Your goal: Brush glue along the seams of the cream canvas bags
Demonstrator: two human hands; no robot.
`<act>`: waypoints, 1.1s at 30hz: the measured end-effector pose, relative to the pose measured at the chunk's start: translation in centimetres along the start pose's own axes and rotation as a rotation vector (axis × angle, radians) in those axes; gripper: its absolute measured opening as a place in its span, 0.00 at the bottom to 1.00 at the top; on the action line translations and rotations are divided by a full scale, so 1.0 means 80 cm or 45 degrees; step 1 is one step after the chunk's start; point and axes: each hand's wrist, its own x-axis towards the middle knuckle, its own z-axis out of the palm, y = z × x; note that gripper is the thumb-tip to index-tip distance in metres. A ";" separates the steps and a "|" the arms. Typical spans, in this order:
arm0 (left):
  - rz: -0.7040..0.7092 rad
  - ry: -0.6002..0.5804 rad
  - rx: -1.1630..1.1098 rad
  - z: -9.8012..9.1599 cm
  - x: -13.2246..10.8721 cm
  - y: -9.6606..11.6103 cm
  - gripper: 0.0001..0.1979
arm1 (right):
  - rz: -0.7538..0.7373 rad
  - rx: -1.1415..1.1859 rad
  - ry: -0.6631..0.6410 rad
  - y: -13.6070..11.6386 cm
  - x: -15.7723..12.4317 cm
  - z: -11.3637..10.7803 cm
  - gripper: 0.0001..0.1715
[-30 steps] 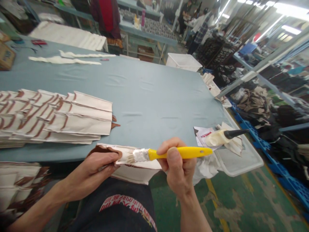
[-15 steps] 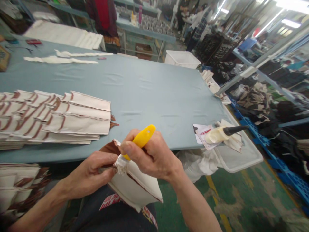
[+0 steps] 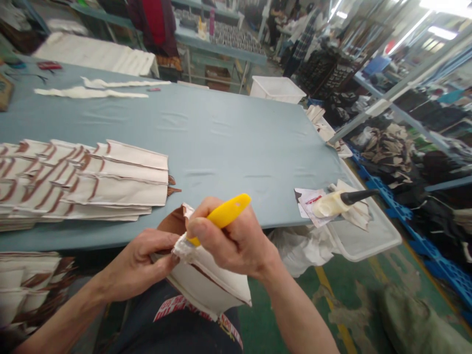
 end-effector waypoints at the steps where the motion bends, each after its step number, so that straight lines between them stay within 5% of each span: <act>1: 0.011 0.012 -0.001 0.000 0.001 -0.001 0.14 | -0.030 -0.013 0.025 0.003 0.002 0.006 0.20; 8: 0.062 0.155 0.093 -0.007 0.002 0.006 0.14 | -0.073 -0.039 0.342 0.012 -0.015 0.012 0.14; 16: 0.054 0.192 0.042 -0.008 0.002 0.004 0.13 | 0.006 -0.060 0.439 0.004 -0.031 0.002 0.18; 20: 0.020 0.136 0.052 -0.004 0.004 0.003 0.13 | 0.026 -0.064 0.341 0.010 -0.020 0.016 0.20; 23: -0.066 0.122 0.012 -0.003 0.003 0.002 0.14 | -0.035 -0.003 0.377 0.015 -0.012 0.028 0.16; 29: -0.316 0.140 -0.153 -0.010 -0.010 -0.002 0.14 | -0.142 -0.245 0.828 0.005 -0.013 0.027 0.18; 33: -0.414 0.073 -0.431 -0.013 -0.015 -0.006 0.17 | -0.175 -0.327 0.727 -0.003 -0.037 0.018 0.14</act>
